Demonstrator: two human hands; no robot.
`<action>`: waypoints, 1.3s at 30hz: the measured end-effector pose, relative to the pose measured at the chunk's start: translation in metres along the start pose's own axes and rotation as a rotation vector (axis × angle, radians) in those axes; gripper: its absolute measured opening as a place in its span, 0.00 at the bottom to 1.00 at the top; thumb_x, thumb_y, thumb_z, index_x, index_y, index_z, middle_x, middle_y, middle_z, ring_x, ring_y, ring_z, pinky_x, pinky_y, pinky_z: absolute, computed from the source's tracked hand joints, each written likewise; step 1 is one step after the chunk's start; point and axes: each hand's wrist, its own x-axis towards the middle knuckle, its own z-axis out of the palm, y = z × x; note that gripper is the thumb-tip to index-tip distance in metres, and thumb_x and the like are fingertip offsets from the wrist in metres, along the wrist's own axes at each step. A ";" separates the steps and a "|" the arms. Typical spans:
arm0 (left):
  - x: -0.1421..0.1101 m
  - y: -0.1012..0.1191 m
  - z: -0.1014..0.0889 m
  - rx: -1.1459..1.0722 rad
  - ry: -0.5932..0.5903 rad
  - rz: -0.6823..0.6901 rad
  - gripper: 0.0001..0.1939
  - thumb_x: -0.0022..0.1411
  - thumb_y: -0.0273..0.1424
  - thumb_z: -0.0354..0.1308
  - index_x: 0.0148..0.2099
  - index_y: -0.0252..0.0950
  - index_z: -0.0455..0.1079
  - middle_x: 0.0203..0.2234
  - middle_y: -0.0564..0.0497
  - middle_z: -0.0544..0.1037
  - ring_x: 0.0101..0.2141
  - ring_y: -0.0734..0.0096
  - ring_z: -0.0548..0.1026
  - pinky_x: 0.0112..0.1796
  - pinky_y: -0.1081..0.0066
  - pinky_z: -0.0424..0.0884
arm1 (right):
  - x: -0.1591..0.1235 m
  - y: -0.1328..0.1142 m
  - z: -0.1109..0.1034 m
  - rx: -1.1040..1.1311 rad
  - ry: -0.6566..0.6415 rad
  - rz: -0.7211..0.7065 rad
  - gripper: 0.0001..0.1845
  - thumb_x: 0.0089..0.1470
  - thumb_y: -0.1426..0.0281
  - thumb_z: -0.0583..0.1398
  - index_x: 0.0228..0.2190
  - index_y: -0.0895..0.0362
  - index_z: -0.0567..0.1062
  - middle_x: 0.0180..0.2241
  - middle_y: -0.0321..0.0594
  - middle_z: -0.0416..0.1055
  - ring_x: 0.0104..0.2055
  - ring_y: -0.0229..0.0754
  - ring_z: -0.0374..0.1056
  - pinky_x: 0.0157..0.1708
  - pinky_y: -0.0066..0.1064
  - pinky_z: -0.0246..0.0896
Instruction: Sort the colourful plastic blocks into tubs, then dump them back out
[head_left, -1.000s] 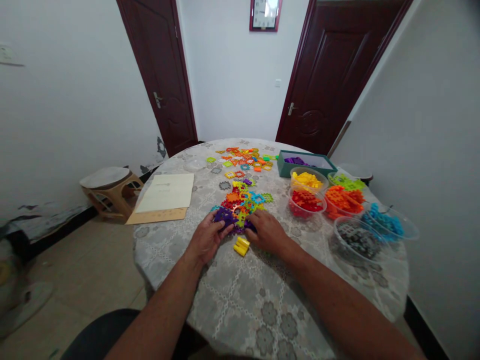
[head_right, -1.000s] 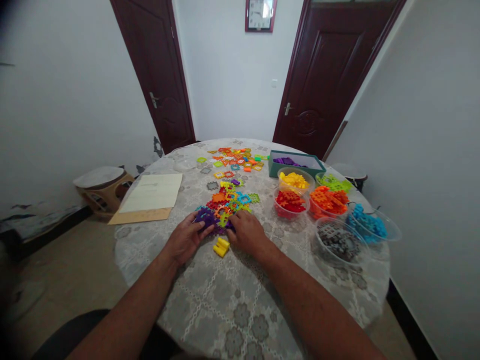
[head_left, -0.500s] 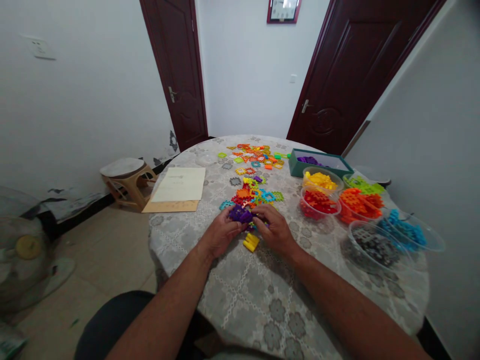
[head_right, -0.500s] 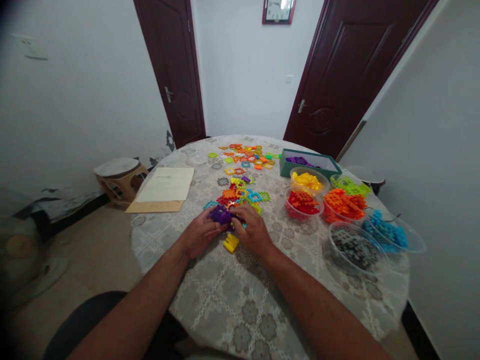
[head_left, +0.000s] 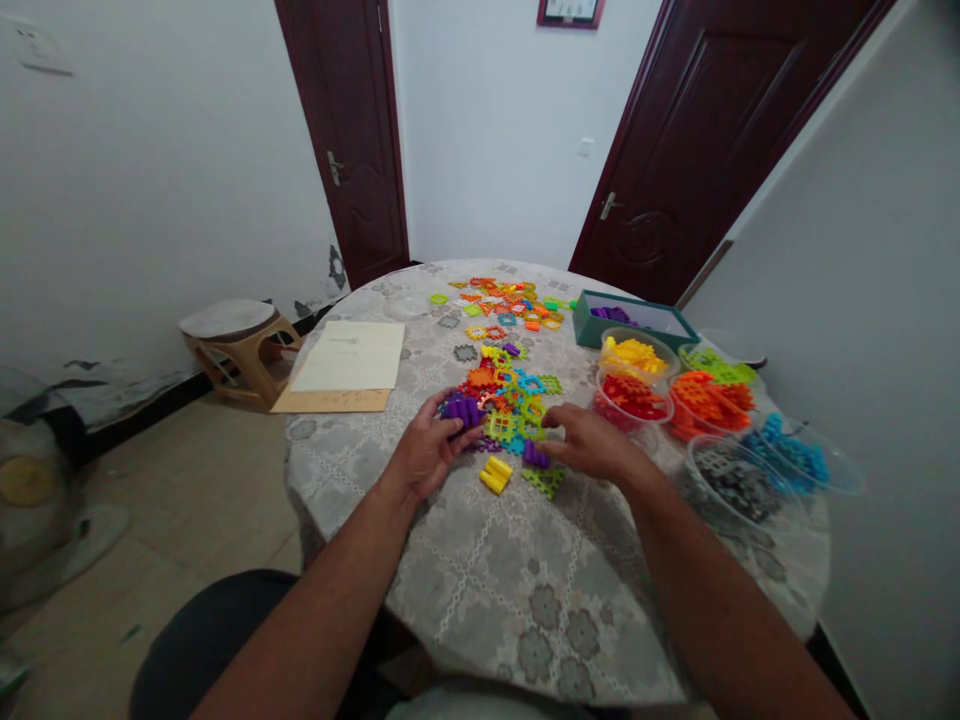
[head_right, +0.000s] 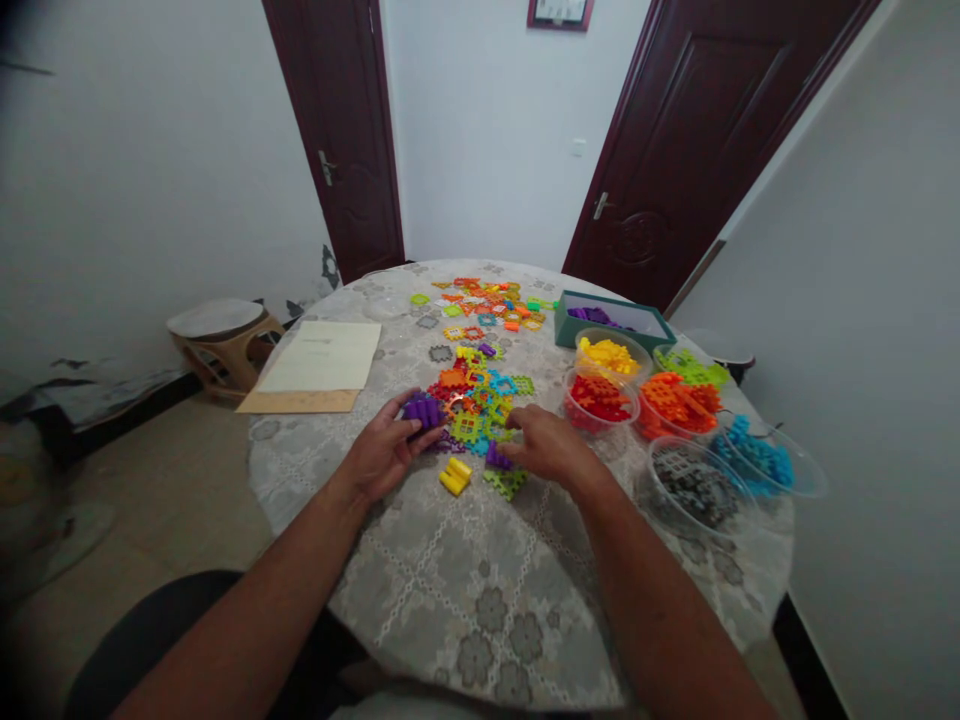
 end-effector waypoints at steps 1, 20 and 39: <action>0.000 0.001 0.000 -0.011 0.006 0.001 0.33 0.57 0.19 0.65 0.63 0.39 0.65 0.52 0.43 0.79 0.47 0.61 0.83 0.53 0.59 0.81 | -0.002 0.001 0.000 -0.028 -0.052 0.022 0.15 0.56 0.60 0.70 0.42 0.53 0.79 0.41 0.45 0.79 0.39 0.47 0.74 0.38 0.34 0.64; 0.000 -0.005 -0.003 -0.060 -0.054 -0.015 0.40 0.45 0.15 0.59 0.62 0.40 0.68 0.55 0.44 0.78 0.56 0.60 0.78 0.62 0.54 0.72 | 0.011 -0.022 0.020 0.401 0.034 -0.019 0.14 0.66 0.58 0.59 0.40 0.54 0.78 0.32 0.35 0.75 0.33 0.41 0.69 0.33 0.30 0.60; -0.005 -0.007 -0.008 0.353 -0.245 0.037 0.37 0.54 0.23 0.68 0.66 0.45 0.69 0.61 0.44 0.76 0.60 0.53 0.74 0.62 0.56 0.67 | 0.008 -0.065 0.068 0.421 0.420 -0.112 0.24 0.55 0.70 0.67 0.53 0.51 0.74 0.52 0.47 0.72 0.49 0.49 0.72 0.47 0.42 0.72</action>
